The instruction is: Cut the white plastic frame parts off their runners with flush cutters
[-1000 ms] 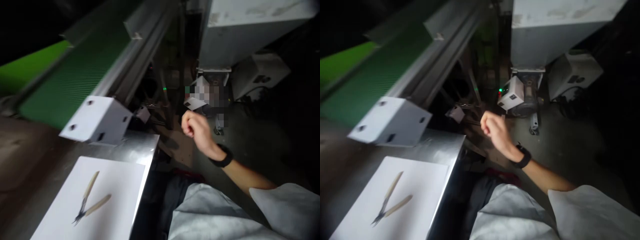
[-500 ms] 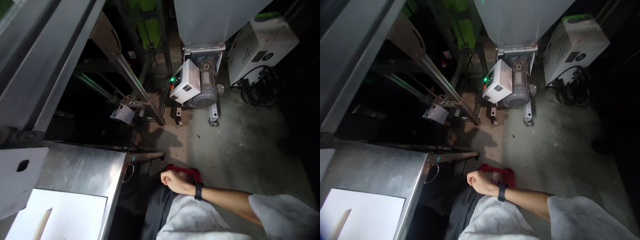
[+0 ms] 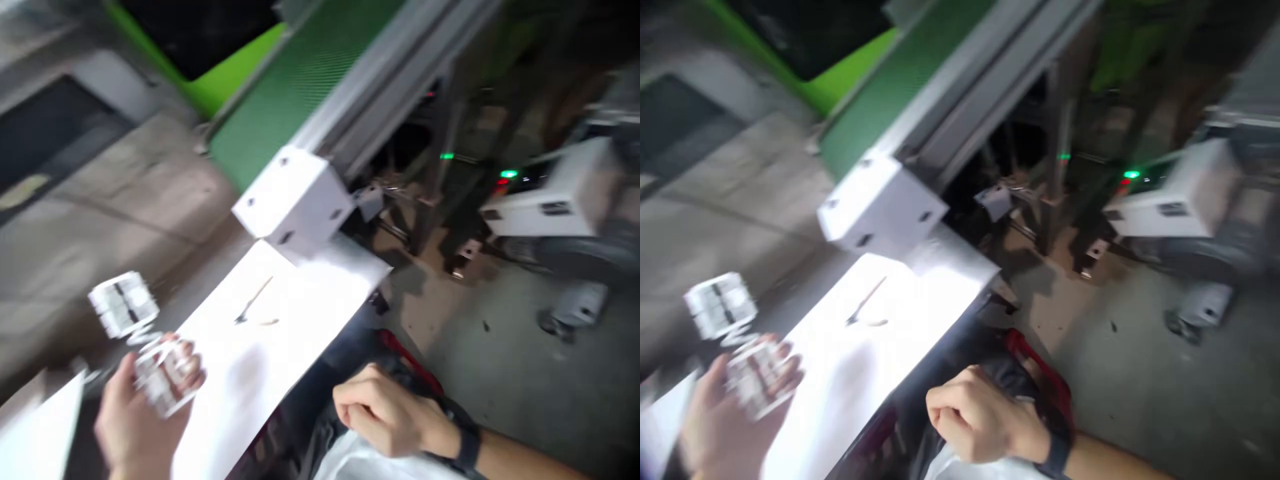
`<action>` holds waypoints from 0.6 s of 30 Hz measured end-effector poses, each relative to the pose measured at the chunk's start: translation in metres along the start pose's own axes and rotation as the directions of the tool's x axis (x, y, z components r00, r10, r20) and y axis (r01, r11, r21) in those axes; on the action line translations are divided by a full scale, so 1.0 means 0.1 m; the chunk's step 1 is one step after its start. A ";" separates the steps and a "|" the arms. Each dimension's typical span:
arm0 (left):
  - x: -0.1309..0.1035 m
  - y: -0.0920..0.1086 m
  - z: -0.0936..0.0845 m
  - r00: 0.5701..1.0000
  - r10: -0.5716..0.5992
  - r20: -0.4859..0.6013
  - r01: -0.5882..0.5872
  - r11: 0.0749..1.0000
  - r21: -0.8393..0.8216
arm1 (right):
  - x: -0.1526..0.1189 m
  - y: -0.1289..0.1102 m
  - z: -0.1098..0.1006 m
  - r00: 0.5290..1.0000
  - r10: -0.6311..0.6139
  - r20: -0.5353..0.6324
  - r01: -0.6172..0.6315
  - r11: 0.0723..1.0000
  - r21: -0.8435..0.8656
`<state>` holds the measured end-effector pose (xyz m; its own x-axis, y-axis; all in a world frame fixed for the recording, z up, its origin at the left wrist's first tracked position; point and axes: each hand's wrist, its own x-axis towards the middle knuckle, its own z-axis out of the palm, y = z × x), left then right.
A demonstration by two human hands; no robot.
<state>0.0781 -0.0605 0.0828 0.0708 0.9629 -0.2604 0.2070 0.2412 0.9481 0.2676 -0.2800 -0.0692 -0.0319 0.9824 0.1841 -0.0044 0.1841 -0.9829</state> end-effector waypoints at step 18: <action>0.55 -0.22 -0.95 0.902 0.325 0.283 -0.105 0.803 -0.587 | 2.64 -0.09 0.12 0.915 0.285 0.286 0.232 0.207 -0.950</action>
<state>-0.0149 -0.0015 0.0649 0.4077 0.9129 0.0217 -0.4144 0.1637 0.8953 0.2477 -0.0228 -0.0117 -0.3163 0.9420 -0.1120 0.9414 0.2971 -0.1597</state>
